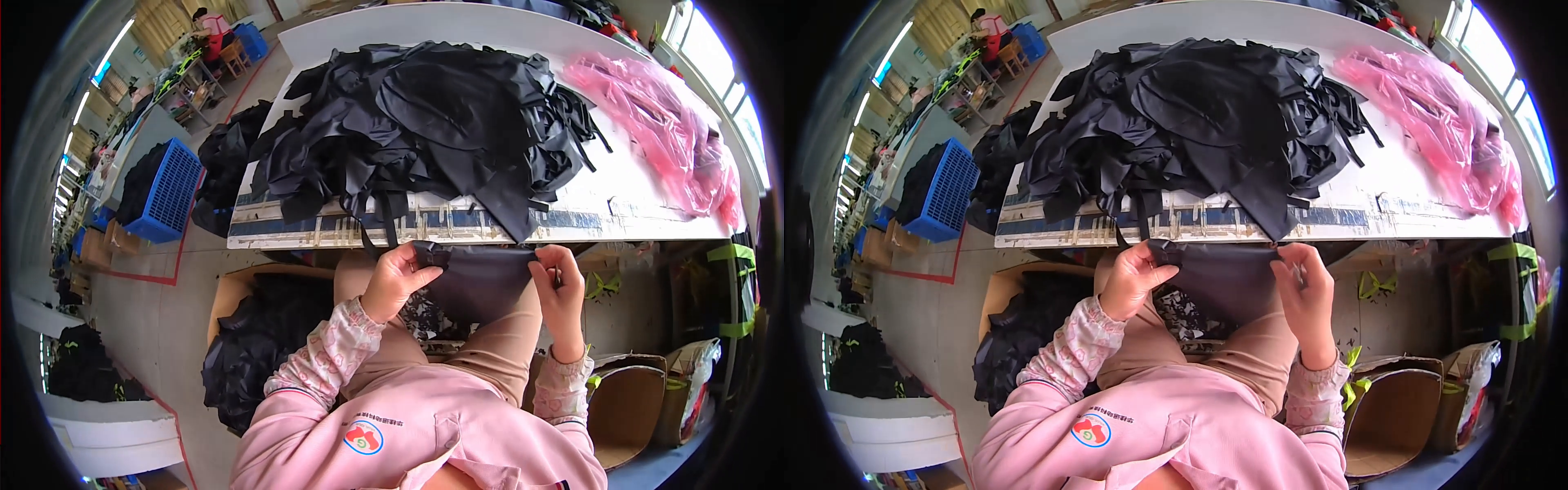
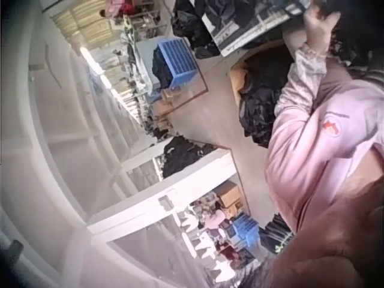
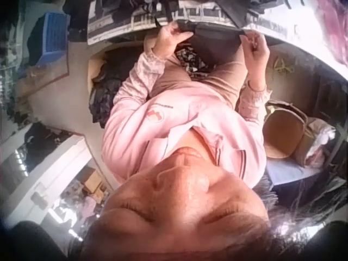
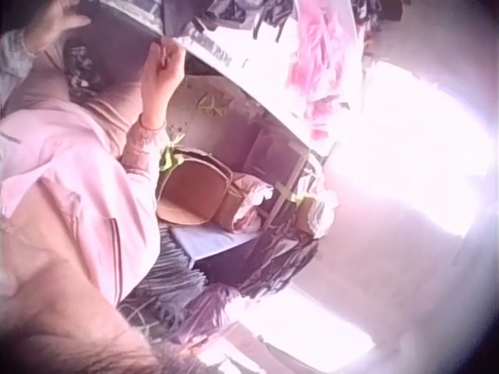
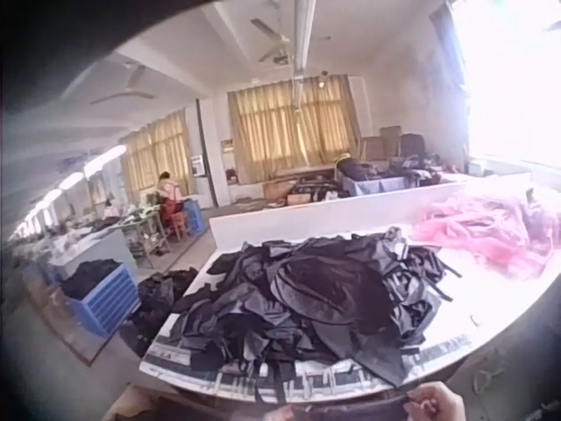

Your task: Trimming and preparing small black fabric pieces at a factory workbench.

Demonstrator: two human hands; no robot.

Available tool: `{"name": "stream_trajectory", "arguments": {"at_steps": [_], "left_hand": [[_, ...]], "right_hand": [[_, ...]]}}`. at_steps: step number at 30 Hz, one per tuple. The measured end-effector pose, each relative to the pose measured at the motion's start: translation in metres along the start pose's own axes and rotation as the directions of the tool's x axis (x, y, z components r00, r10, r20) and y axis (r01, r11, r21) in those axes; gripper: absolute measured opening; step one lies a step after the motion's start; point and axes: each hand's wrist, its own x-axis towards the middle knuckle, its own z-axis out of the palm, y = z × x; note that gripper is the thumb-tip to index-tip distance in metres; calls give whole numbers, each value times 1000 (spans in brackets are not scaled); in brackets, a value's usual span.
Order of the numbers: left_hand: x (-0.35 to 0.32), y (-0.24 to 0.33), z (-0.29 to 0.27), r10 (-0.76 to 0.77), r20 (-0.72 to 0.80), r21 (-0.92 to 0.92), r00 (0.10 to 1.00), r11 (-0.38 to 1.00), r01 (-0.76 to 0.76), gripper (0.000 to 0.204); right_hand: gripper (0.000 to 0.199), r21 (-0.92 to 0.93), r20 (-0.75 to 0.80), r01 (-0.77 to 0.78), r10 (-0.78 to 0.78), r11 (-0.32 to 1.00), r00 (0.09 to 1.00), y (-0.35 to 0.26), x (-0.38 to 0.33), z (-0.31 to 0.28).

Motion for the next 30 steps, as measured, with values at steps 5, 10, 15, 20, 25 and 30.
{"name": "stream_trajectory", "arguments": {"at_steps": [5, 10, 15, 20, 25, 30], "left_hand": [[-1, -2, 13, 27, -46, 68, 999, 997, -24, 23], [-7, -2, 23, 65, 1, 246, 998, 967, -63, 22], [-12, 0, 33, 208, -30, 304, 978, 934, -189, 49], [-17, 5, 31, 210, -19, 348, 977, 918, -191, 54], [-14, 14, 31, 221, 98, 490, 970, 838, -241, 25], [-11, 27, 26, 307, 220, 641, 926, 670, -374, 18]], "right_hand": [[22, -268, -180, 200, -252, 943, 951, -16, -8, 22], [34, -151, 122, 372, -356, 916, 926, -43, -12, 63], [24, -197, 104, 279, -263, 940, 959, -12, -11, 72], [21, -178, 159, 259, -232, 949, 960, -10, -13, 65], [18, -129, 196, 279, -252, 951, 948, -14, -9, 59], [18, -123, 270, 262, -222, 957, 937, -16, -7, 48]]}}
